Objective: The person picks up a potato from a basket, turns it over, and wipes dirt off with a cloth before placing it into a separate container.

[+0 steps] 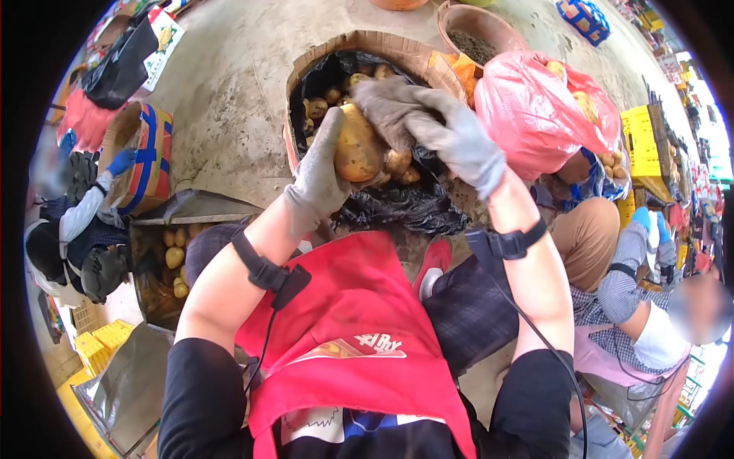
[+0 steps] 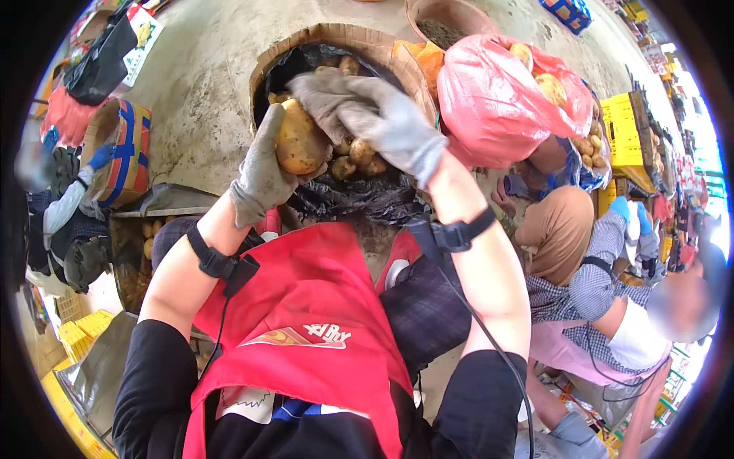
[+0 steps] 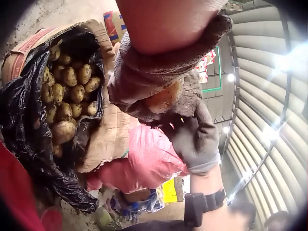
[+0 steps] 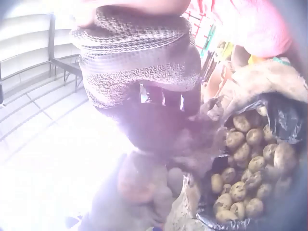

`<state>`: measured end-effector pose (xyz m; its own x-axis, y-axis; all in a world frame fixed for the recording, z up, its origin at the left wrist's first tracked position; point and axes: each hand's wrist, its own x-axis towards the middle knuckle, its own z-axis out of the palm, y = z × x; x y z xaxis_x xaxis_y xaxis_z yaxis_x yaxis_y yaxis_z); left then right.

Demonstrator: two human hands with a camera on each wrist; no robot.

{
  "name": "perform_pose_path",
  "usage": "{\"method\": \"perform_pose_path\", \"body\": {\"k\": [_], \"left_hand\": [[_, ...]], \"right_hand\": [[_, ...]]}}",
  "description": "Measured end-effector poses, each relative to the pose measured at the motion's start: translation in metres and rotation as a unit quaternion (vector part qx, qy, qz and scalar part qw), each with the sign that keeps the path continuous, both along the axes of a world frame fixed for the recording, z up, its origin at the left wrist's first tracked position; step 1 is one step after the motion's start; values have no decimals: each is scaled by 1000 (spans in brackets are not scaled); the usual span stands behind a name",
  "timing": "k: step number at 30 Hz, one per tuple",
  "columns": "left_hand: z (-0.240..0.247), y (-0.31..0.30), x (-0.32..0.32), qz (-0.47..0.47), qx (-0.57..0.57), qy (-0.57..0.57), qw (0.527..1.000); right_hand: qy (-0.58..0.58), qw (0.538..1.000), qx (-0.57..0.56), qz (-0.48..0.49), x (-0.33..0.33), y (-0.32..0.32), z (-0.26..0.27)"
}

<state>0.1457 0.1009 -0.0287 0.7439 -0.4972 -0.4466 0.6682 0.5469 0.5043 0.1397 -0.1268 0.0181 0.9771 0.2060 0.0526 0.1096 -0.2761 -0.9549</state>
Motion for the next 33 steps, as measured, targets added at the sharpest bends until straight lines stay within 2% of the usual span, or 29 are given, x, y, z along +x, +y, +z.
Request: {"method": "perform_pose_path", "body": {"k": [1,2,4,6,8,9,10,11,12,13,14,16,18,19,21,22,23,24,25,26,28,29,30,32,33], "left_hand": [[-6,-3,-1,-24,-12,-35,999],[-10,-6,-1,-47,-23,-70,996],[-8,-12,-3,-52,3,-69,996],[-4,-14,-5,-12,50,-102,993],[-14,-9,5,-10,71,-126,989],[-40,3,23,-55,12,-97,994],[-34,3,29,-98,-48,-66,992],[-31,-2,31,-146,-179,29,972],[-13,0,23,-143,-209,78,964],[-16,5,27,-73,-69,18,995],[-19,11,33,-1,72,-42,997],[-1,12,40,-5,63,-44,997],[15,9,36,30,79,-29,996],[10,11,37,14,65,-36,997],[8,7,35,-6,77,-23,997],[7,3,34,-25,90,-12,996],[-3,-4,32,-42,67,-62,995],[-4,-12,30,-46,68,-61,995],[-5,-21,27,-35,50,-62,996],[-6,-23,25,-23,34,-61,997],[-30,-12,32,-12,3,-52,999],[-34,-7,36,-50,-20,-18,998],[-34,-4,37,-87,-44,17,995],[-34,-4,37,-83,-13,40,996],[-32,-7,34,-19,60,41,997]], "right_hand": [[3,1000,-12,16,3,10,-3],[-12,997,77,13,7,24,-38],[-166,986,5,-29,10,42,-57],[-163,986,5,-33,6,42,-58],[-188,980,-67,0,-4,41,-44],[-161,985,-52,32,-8,43,-47],[-188,978,-78,50,-15,46,-47],[-189,972,-110,82,-21,47,-52],[-191,965,-142,112,-24,48,-57],[-183,969,-133,103,-22,51,-56],[-111,949,-280,93,-31,41,-69],[-41,944,-321,64,-20,17,-60],[-67,987,-143,-28,-12,10,-46],[-91,992,-53,-65,-8,7,-38],[-38,986,121,-106,1,14,-20],[-33,994,56,-84,9,7,-25],[-28,995,67,-67,9,13,-25],[-22,996,78,-48,11,25,-25],[-196,974,18,-114,9,44,-41],[-180,976,4,-123,2,45,-51],[-137,989,-60,-11,-7,48,-43],[-224,963,-147,19,-13,51,-40],[-203,961,-185,10,-21,57,-39],[-173,907,-377,75,-19,53,-34],[-127,889,-422,122,-19,47,-33]]}}
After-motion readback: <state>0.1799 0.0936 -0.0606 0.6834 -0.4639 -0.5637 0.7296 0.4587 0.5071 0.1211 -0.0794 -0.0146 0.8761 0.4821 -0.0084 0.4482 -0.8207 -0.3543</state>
